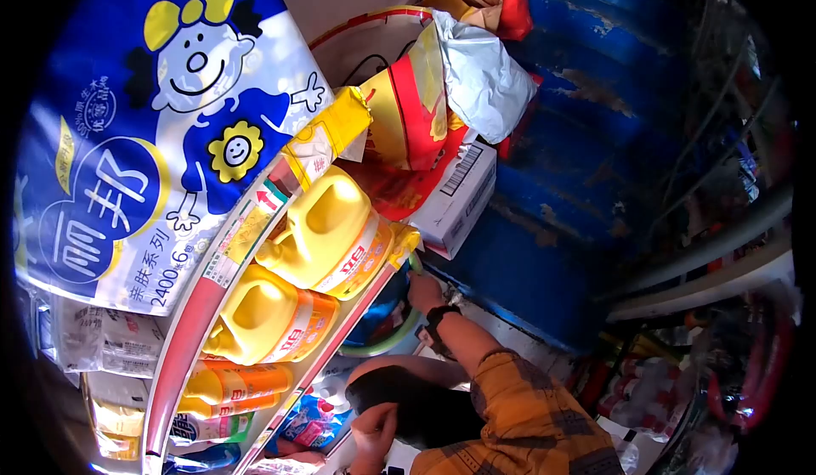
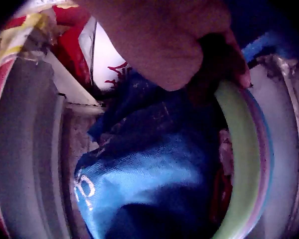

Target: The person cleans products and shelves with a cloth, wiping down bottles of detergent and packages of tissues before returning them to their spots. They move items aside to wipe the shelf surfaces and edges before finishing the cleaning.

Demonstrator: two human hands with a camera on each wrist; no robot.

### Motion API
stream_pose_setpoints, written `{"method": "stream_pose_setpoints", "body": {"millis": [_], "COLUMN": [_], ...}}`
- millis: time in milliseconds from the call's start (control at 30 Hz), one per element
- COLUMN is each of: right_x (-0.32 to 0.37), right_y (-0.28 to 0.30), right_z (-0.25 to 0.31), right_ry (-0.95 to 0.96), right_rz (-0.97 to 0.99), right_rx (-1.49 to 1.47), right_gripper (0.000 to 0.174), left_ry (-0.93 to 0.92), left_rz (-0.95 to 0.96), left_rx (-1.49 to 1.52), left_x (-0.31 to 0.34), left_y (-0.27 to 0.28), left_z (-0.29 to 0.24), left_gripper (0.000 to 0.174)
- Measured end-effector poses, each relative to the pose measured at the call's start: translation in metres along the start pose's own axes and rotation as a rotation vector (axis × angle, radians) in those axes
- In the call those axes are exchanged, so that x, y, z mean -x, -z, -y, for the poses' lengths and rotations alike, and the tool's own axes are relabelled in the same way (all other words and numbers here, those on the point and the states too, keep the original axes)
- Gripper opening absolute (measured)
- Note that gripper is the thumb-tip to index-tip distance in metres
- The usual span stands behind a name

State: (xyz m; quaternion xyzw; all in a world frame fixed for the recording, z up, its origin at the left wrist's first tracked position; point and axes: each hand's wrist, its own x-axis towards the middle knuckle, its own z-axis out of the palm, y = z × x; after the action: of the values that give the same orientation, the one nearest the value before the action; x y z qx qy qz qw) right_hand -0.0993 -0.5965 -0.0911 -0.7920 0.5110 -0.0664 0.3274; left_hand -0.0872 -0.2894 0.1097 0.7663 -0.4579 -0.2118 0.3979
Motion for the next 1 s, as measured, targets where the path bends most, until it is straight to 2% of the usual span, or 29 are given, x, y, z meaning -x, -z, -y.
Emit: {"method": "stream_pose_setpoints", "body": {"millis": [133,233,300,333,433,467,600,667,700,767,833,867,900,967,1000], "right_x": [0.032,0.048,0.048,0.05,0.047,0.048,0.014,-0.009,-0.02,-0.039,-0.08,-0.094,-0.101,-0.105,-0.097], "right_y": [0.003,0.0,-0.002,-0.001,0.007,0.009,0.003,0.003,0.009,0.021,-0.009,-0.014,-0.011,-0.009,0.002], "right_z": [0.0,-0.007,-0.009,-0.007,-0.003,-0.002,-0.008,-0.01,-0.008,-0.002,-0.013,-0.015,-0.011,-0.007,-0.001], "right_ry": [0.014,0.011,0.127,0.07,0.141,0.181,0.254,0.36,0.363,0.35,0.399,0.474,0.548,0.539,0.468], "right_rz": [0.024,0.116,-0.049,-0.056,-0.091,-0.123,-0.172,-0.316,-0.315,-0.205,-0.266,-0.218,-0.169,-0.12,-0.045], "right_rx": [-0.112,-0.219,-0.184,-0.152,-0.112,-0.091,-0.064,-0.107,-0.11,-0.324,-0.424,-0.505,-0.585,-0.549,-0.527], "right_gripper": [0.04,0.049,0.045,0.055,0.06,0.063,0.064,0.055,0.055,0.056,0.054,0.053,0.054,0.05,0.047], "left_ry": [0.011,0.068,0.063,0.063,0.116,0.065,-0.028,0.037,0.102,0.084,0.138,0.043,0.044,0.077,0.079], "left_rz": [-0.027,-0.026,0.0,-0.011,0.016,0.0,-0.042,-0.012,0.022,0.023,0.045,0.052,0.047,0.058,0.058], "left_rx": [0.037,0.078,0.037,0.036,0.081,0.059,0.066,0.065,0.068,0.031,0.126,0.046,0.043,0.072,0.074], "left_x": [0.002,0.006,0.006,0.006,0.006,0.005,0.0,0.005,0.006,0.005,0.006,0.004,0.003,0.004,0.003], "left_y": [-0.002,-0.003,-0.003,-0.002,-0.001,-0.001,-0.002,-0.001,0.0,0.001,0.001,0.003,0.003,0.002,0.003], "left_z": [0.007,0.014,0.01,0.01,0.009,0.007,0.001,0.011,0.014,0.012,0.016,0.016,0.017,0.017,0.015], "left_gripper": [0.012,0.012,0.011,0.011,0.011,0.011,0.006,0.007,0.007,0.008,0.01,0.012,0.012,0.014,0.014]}}
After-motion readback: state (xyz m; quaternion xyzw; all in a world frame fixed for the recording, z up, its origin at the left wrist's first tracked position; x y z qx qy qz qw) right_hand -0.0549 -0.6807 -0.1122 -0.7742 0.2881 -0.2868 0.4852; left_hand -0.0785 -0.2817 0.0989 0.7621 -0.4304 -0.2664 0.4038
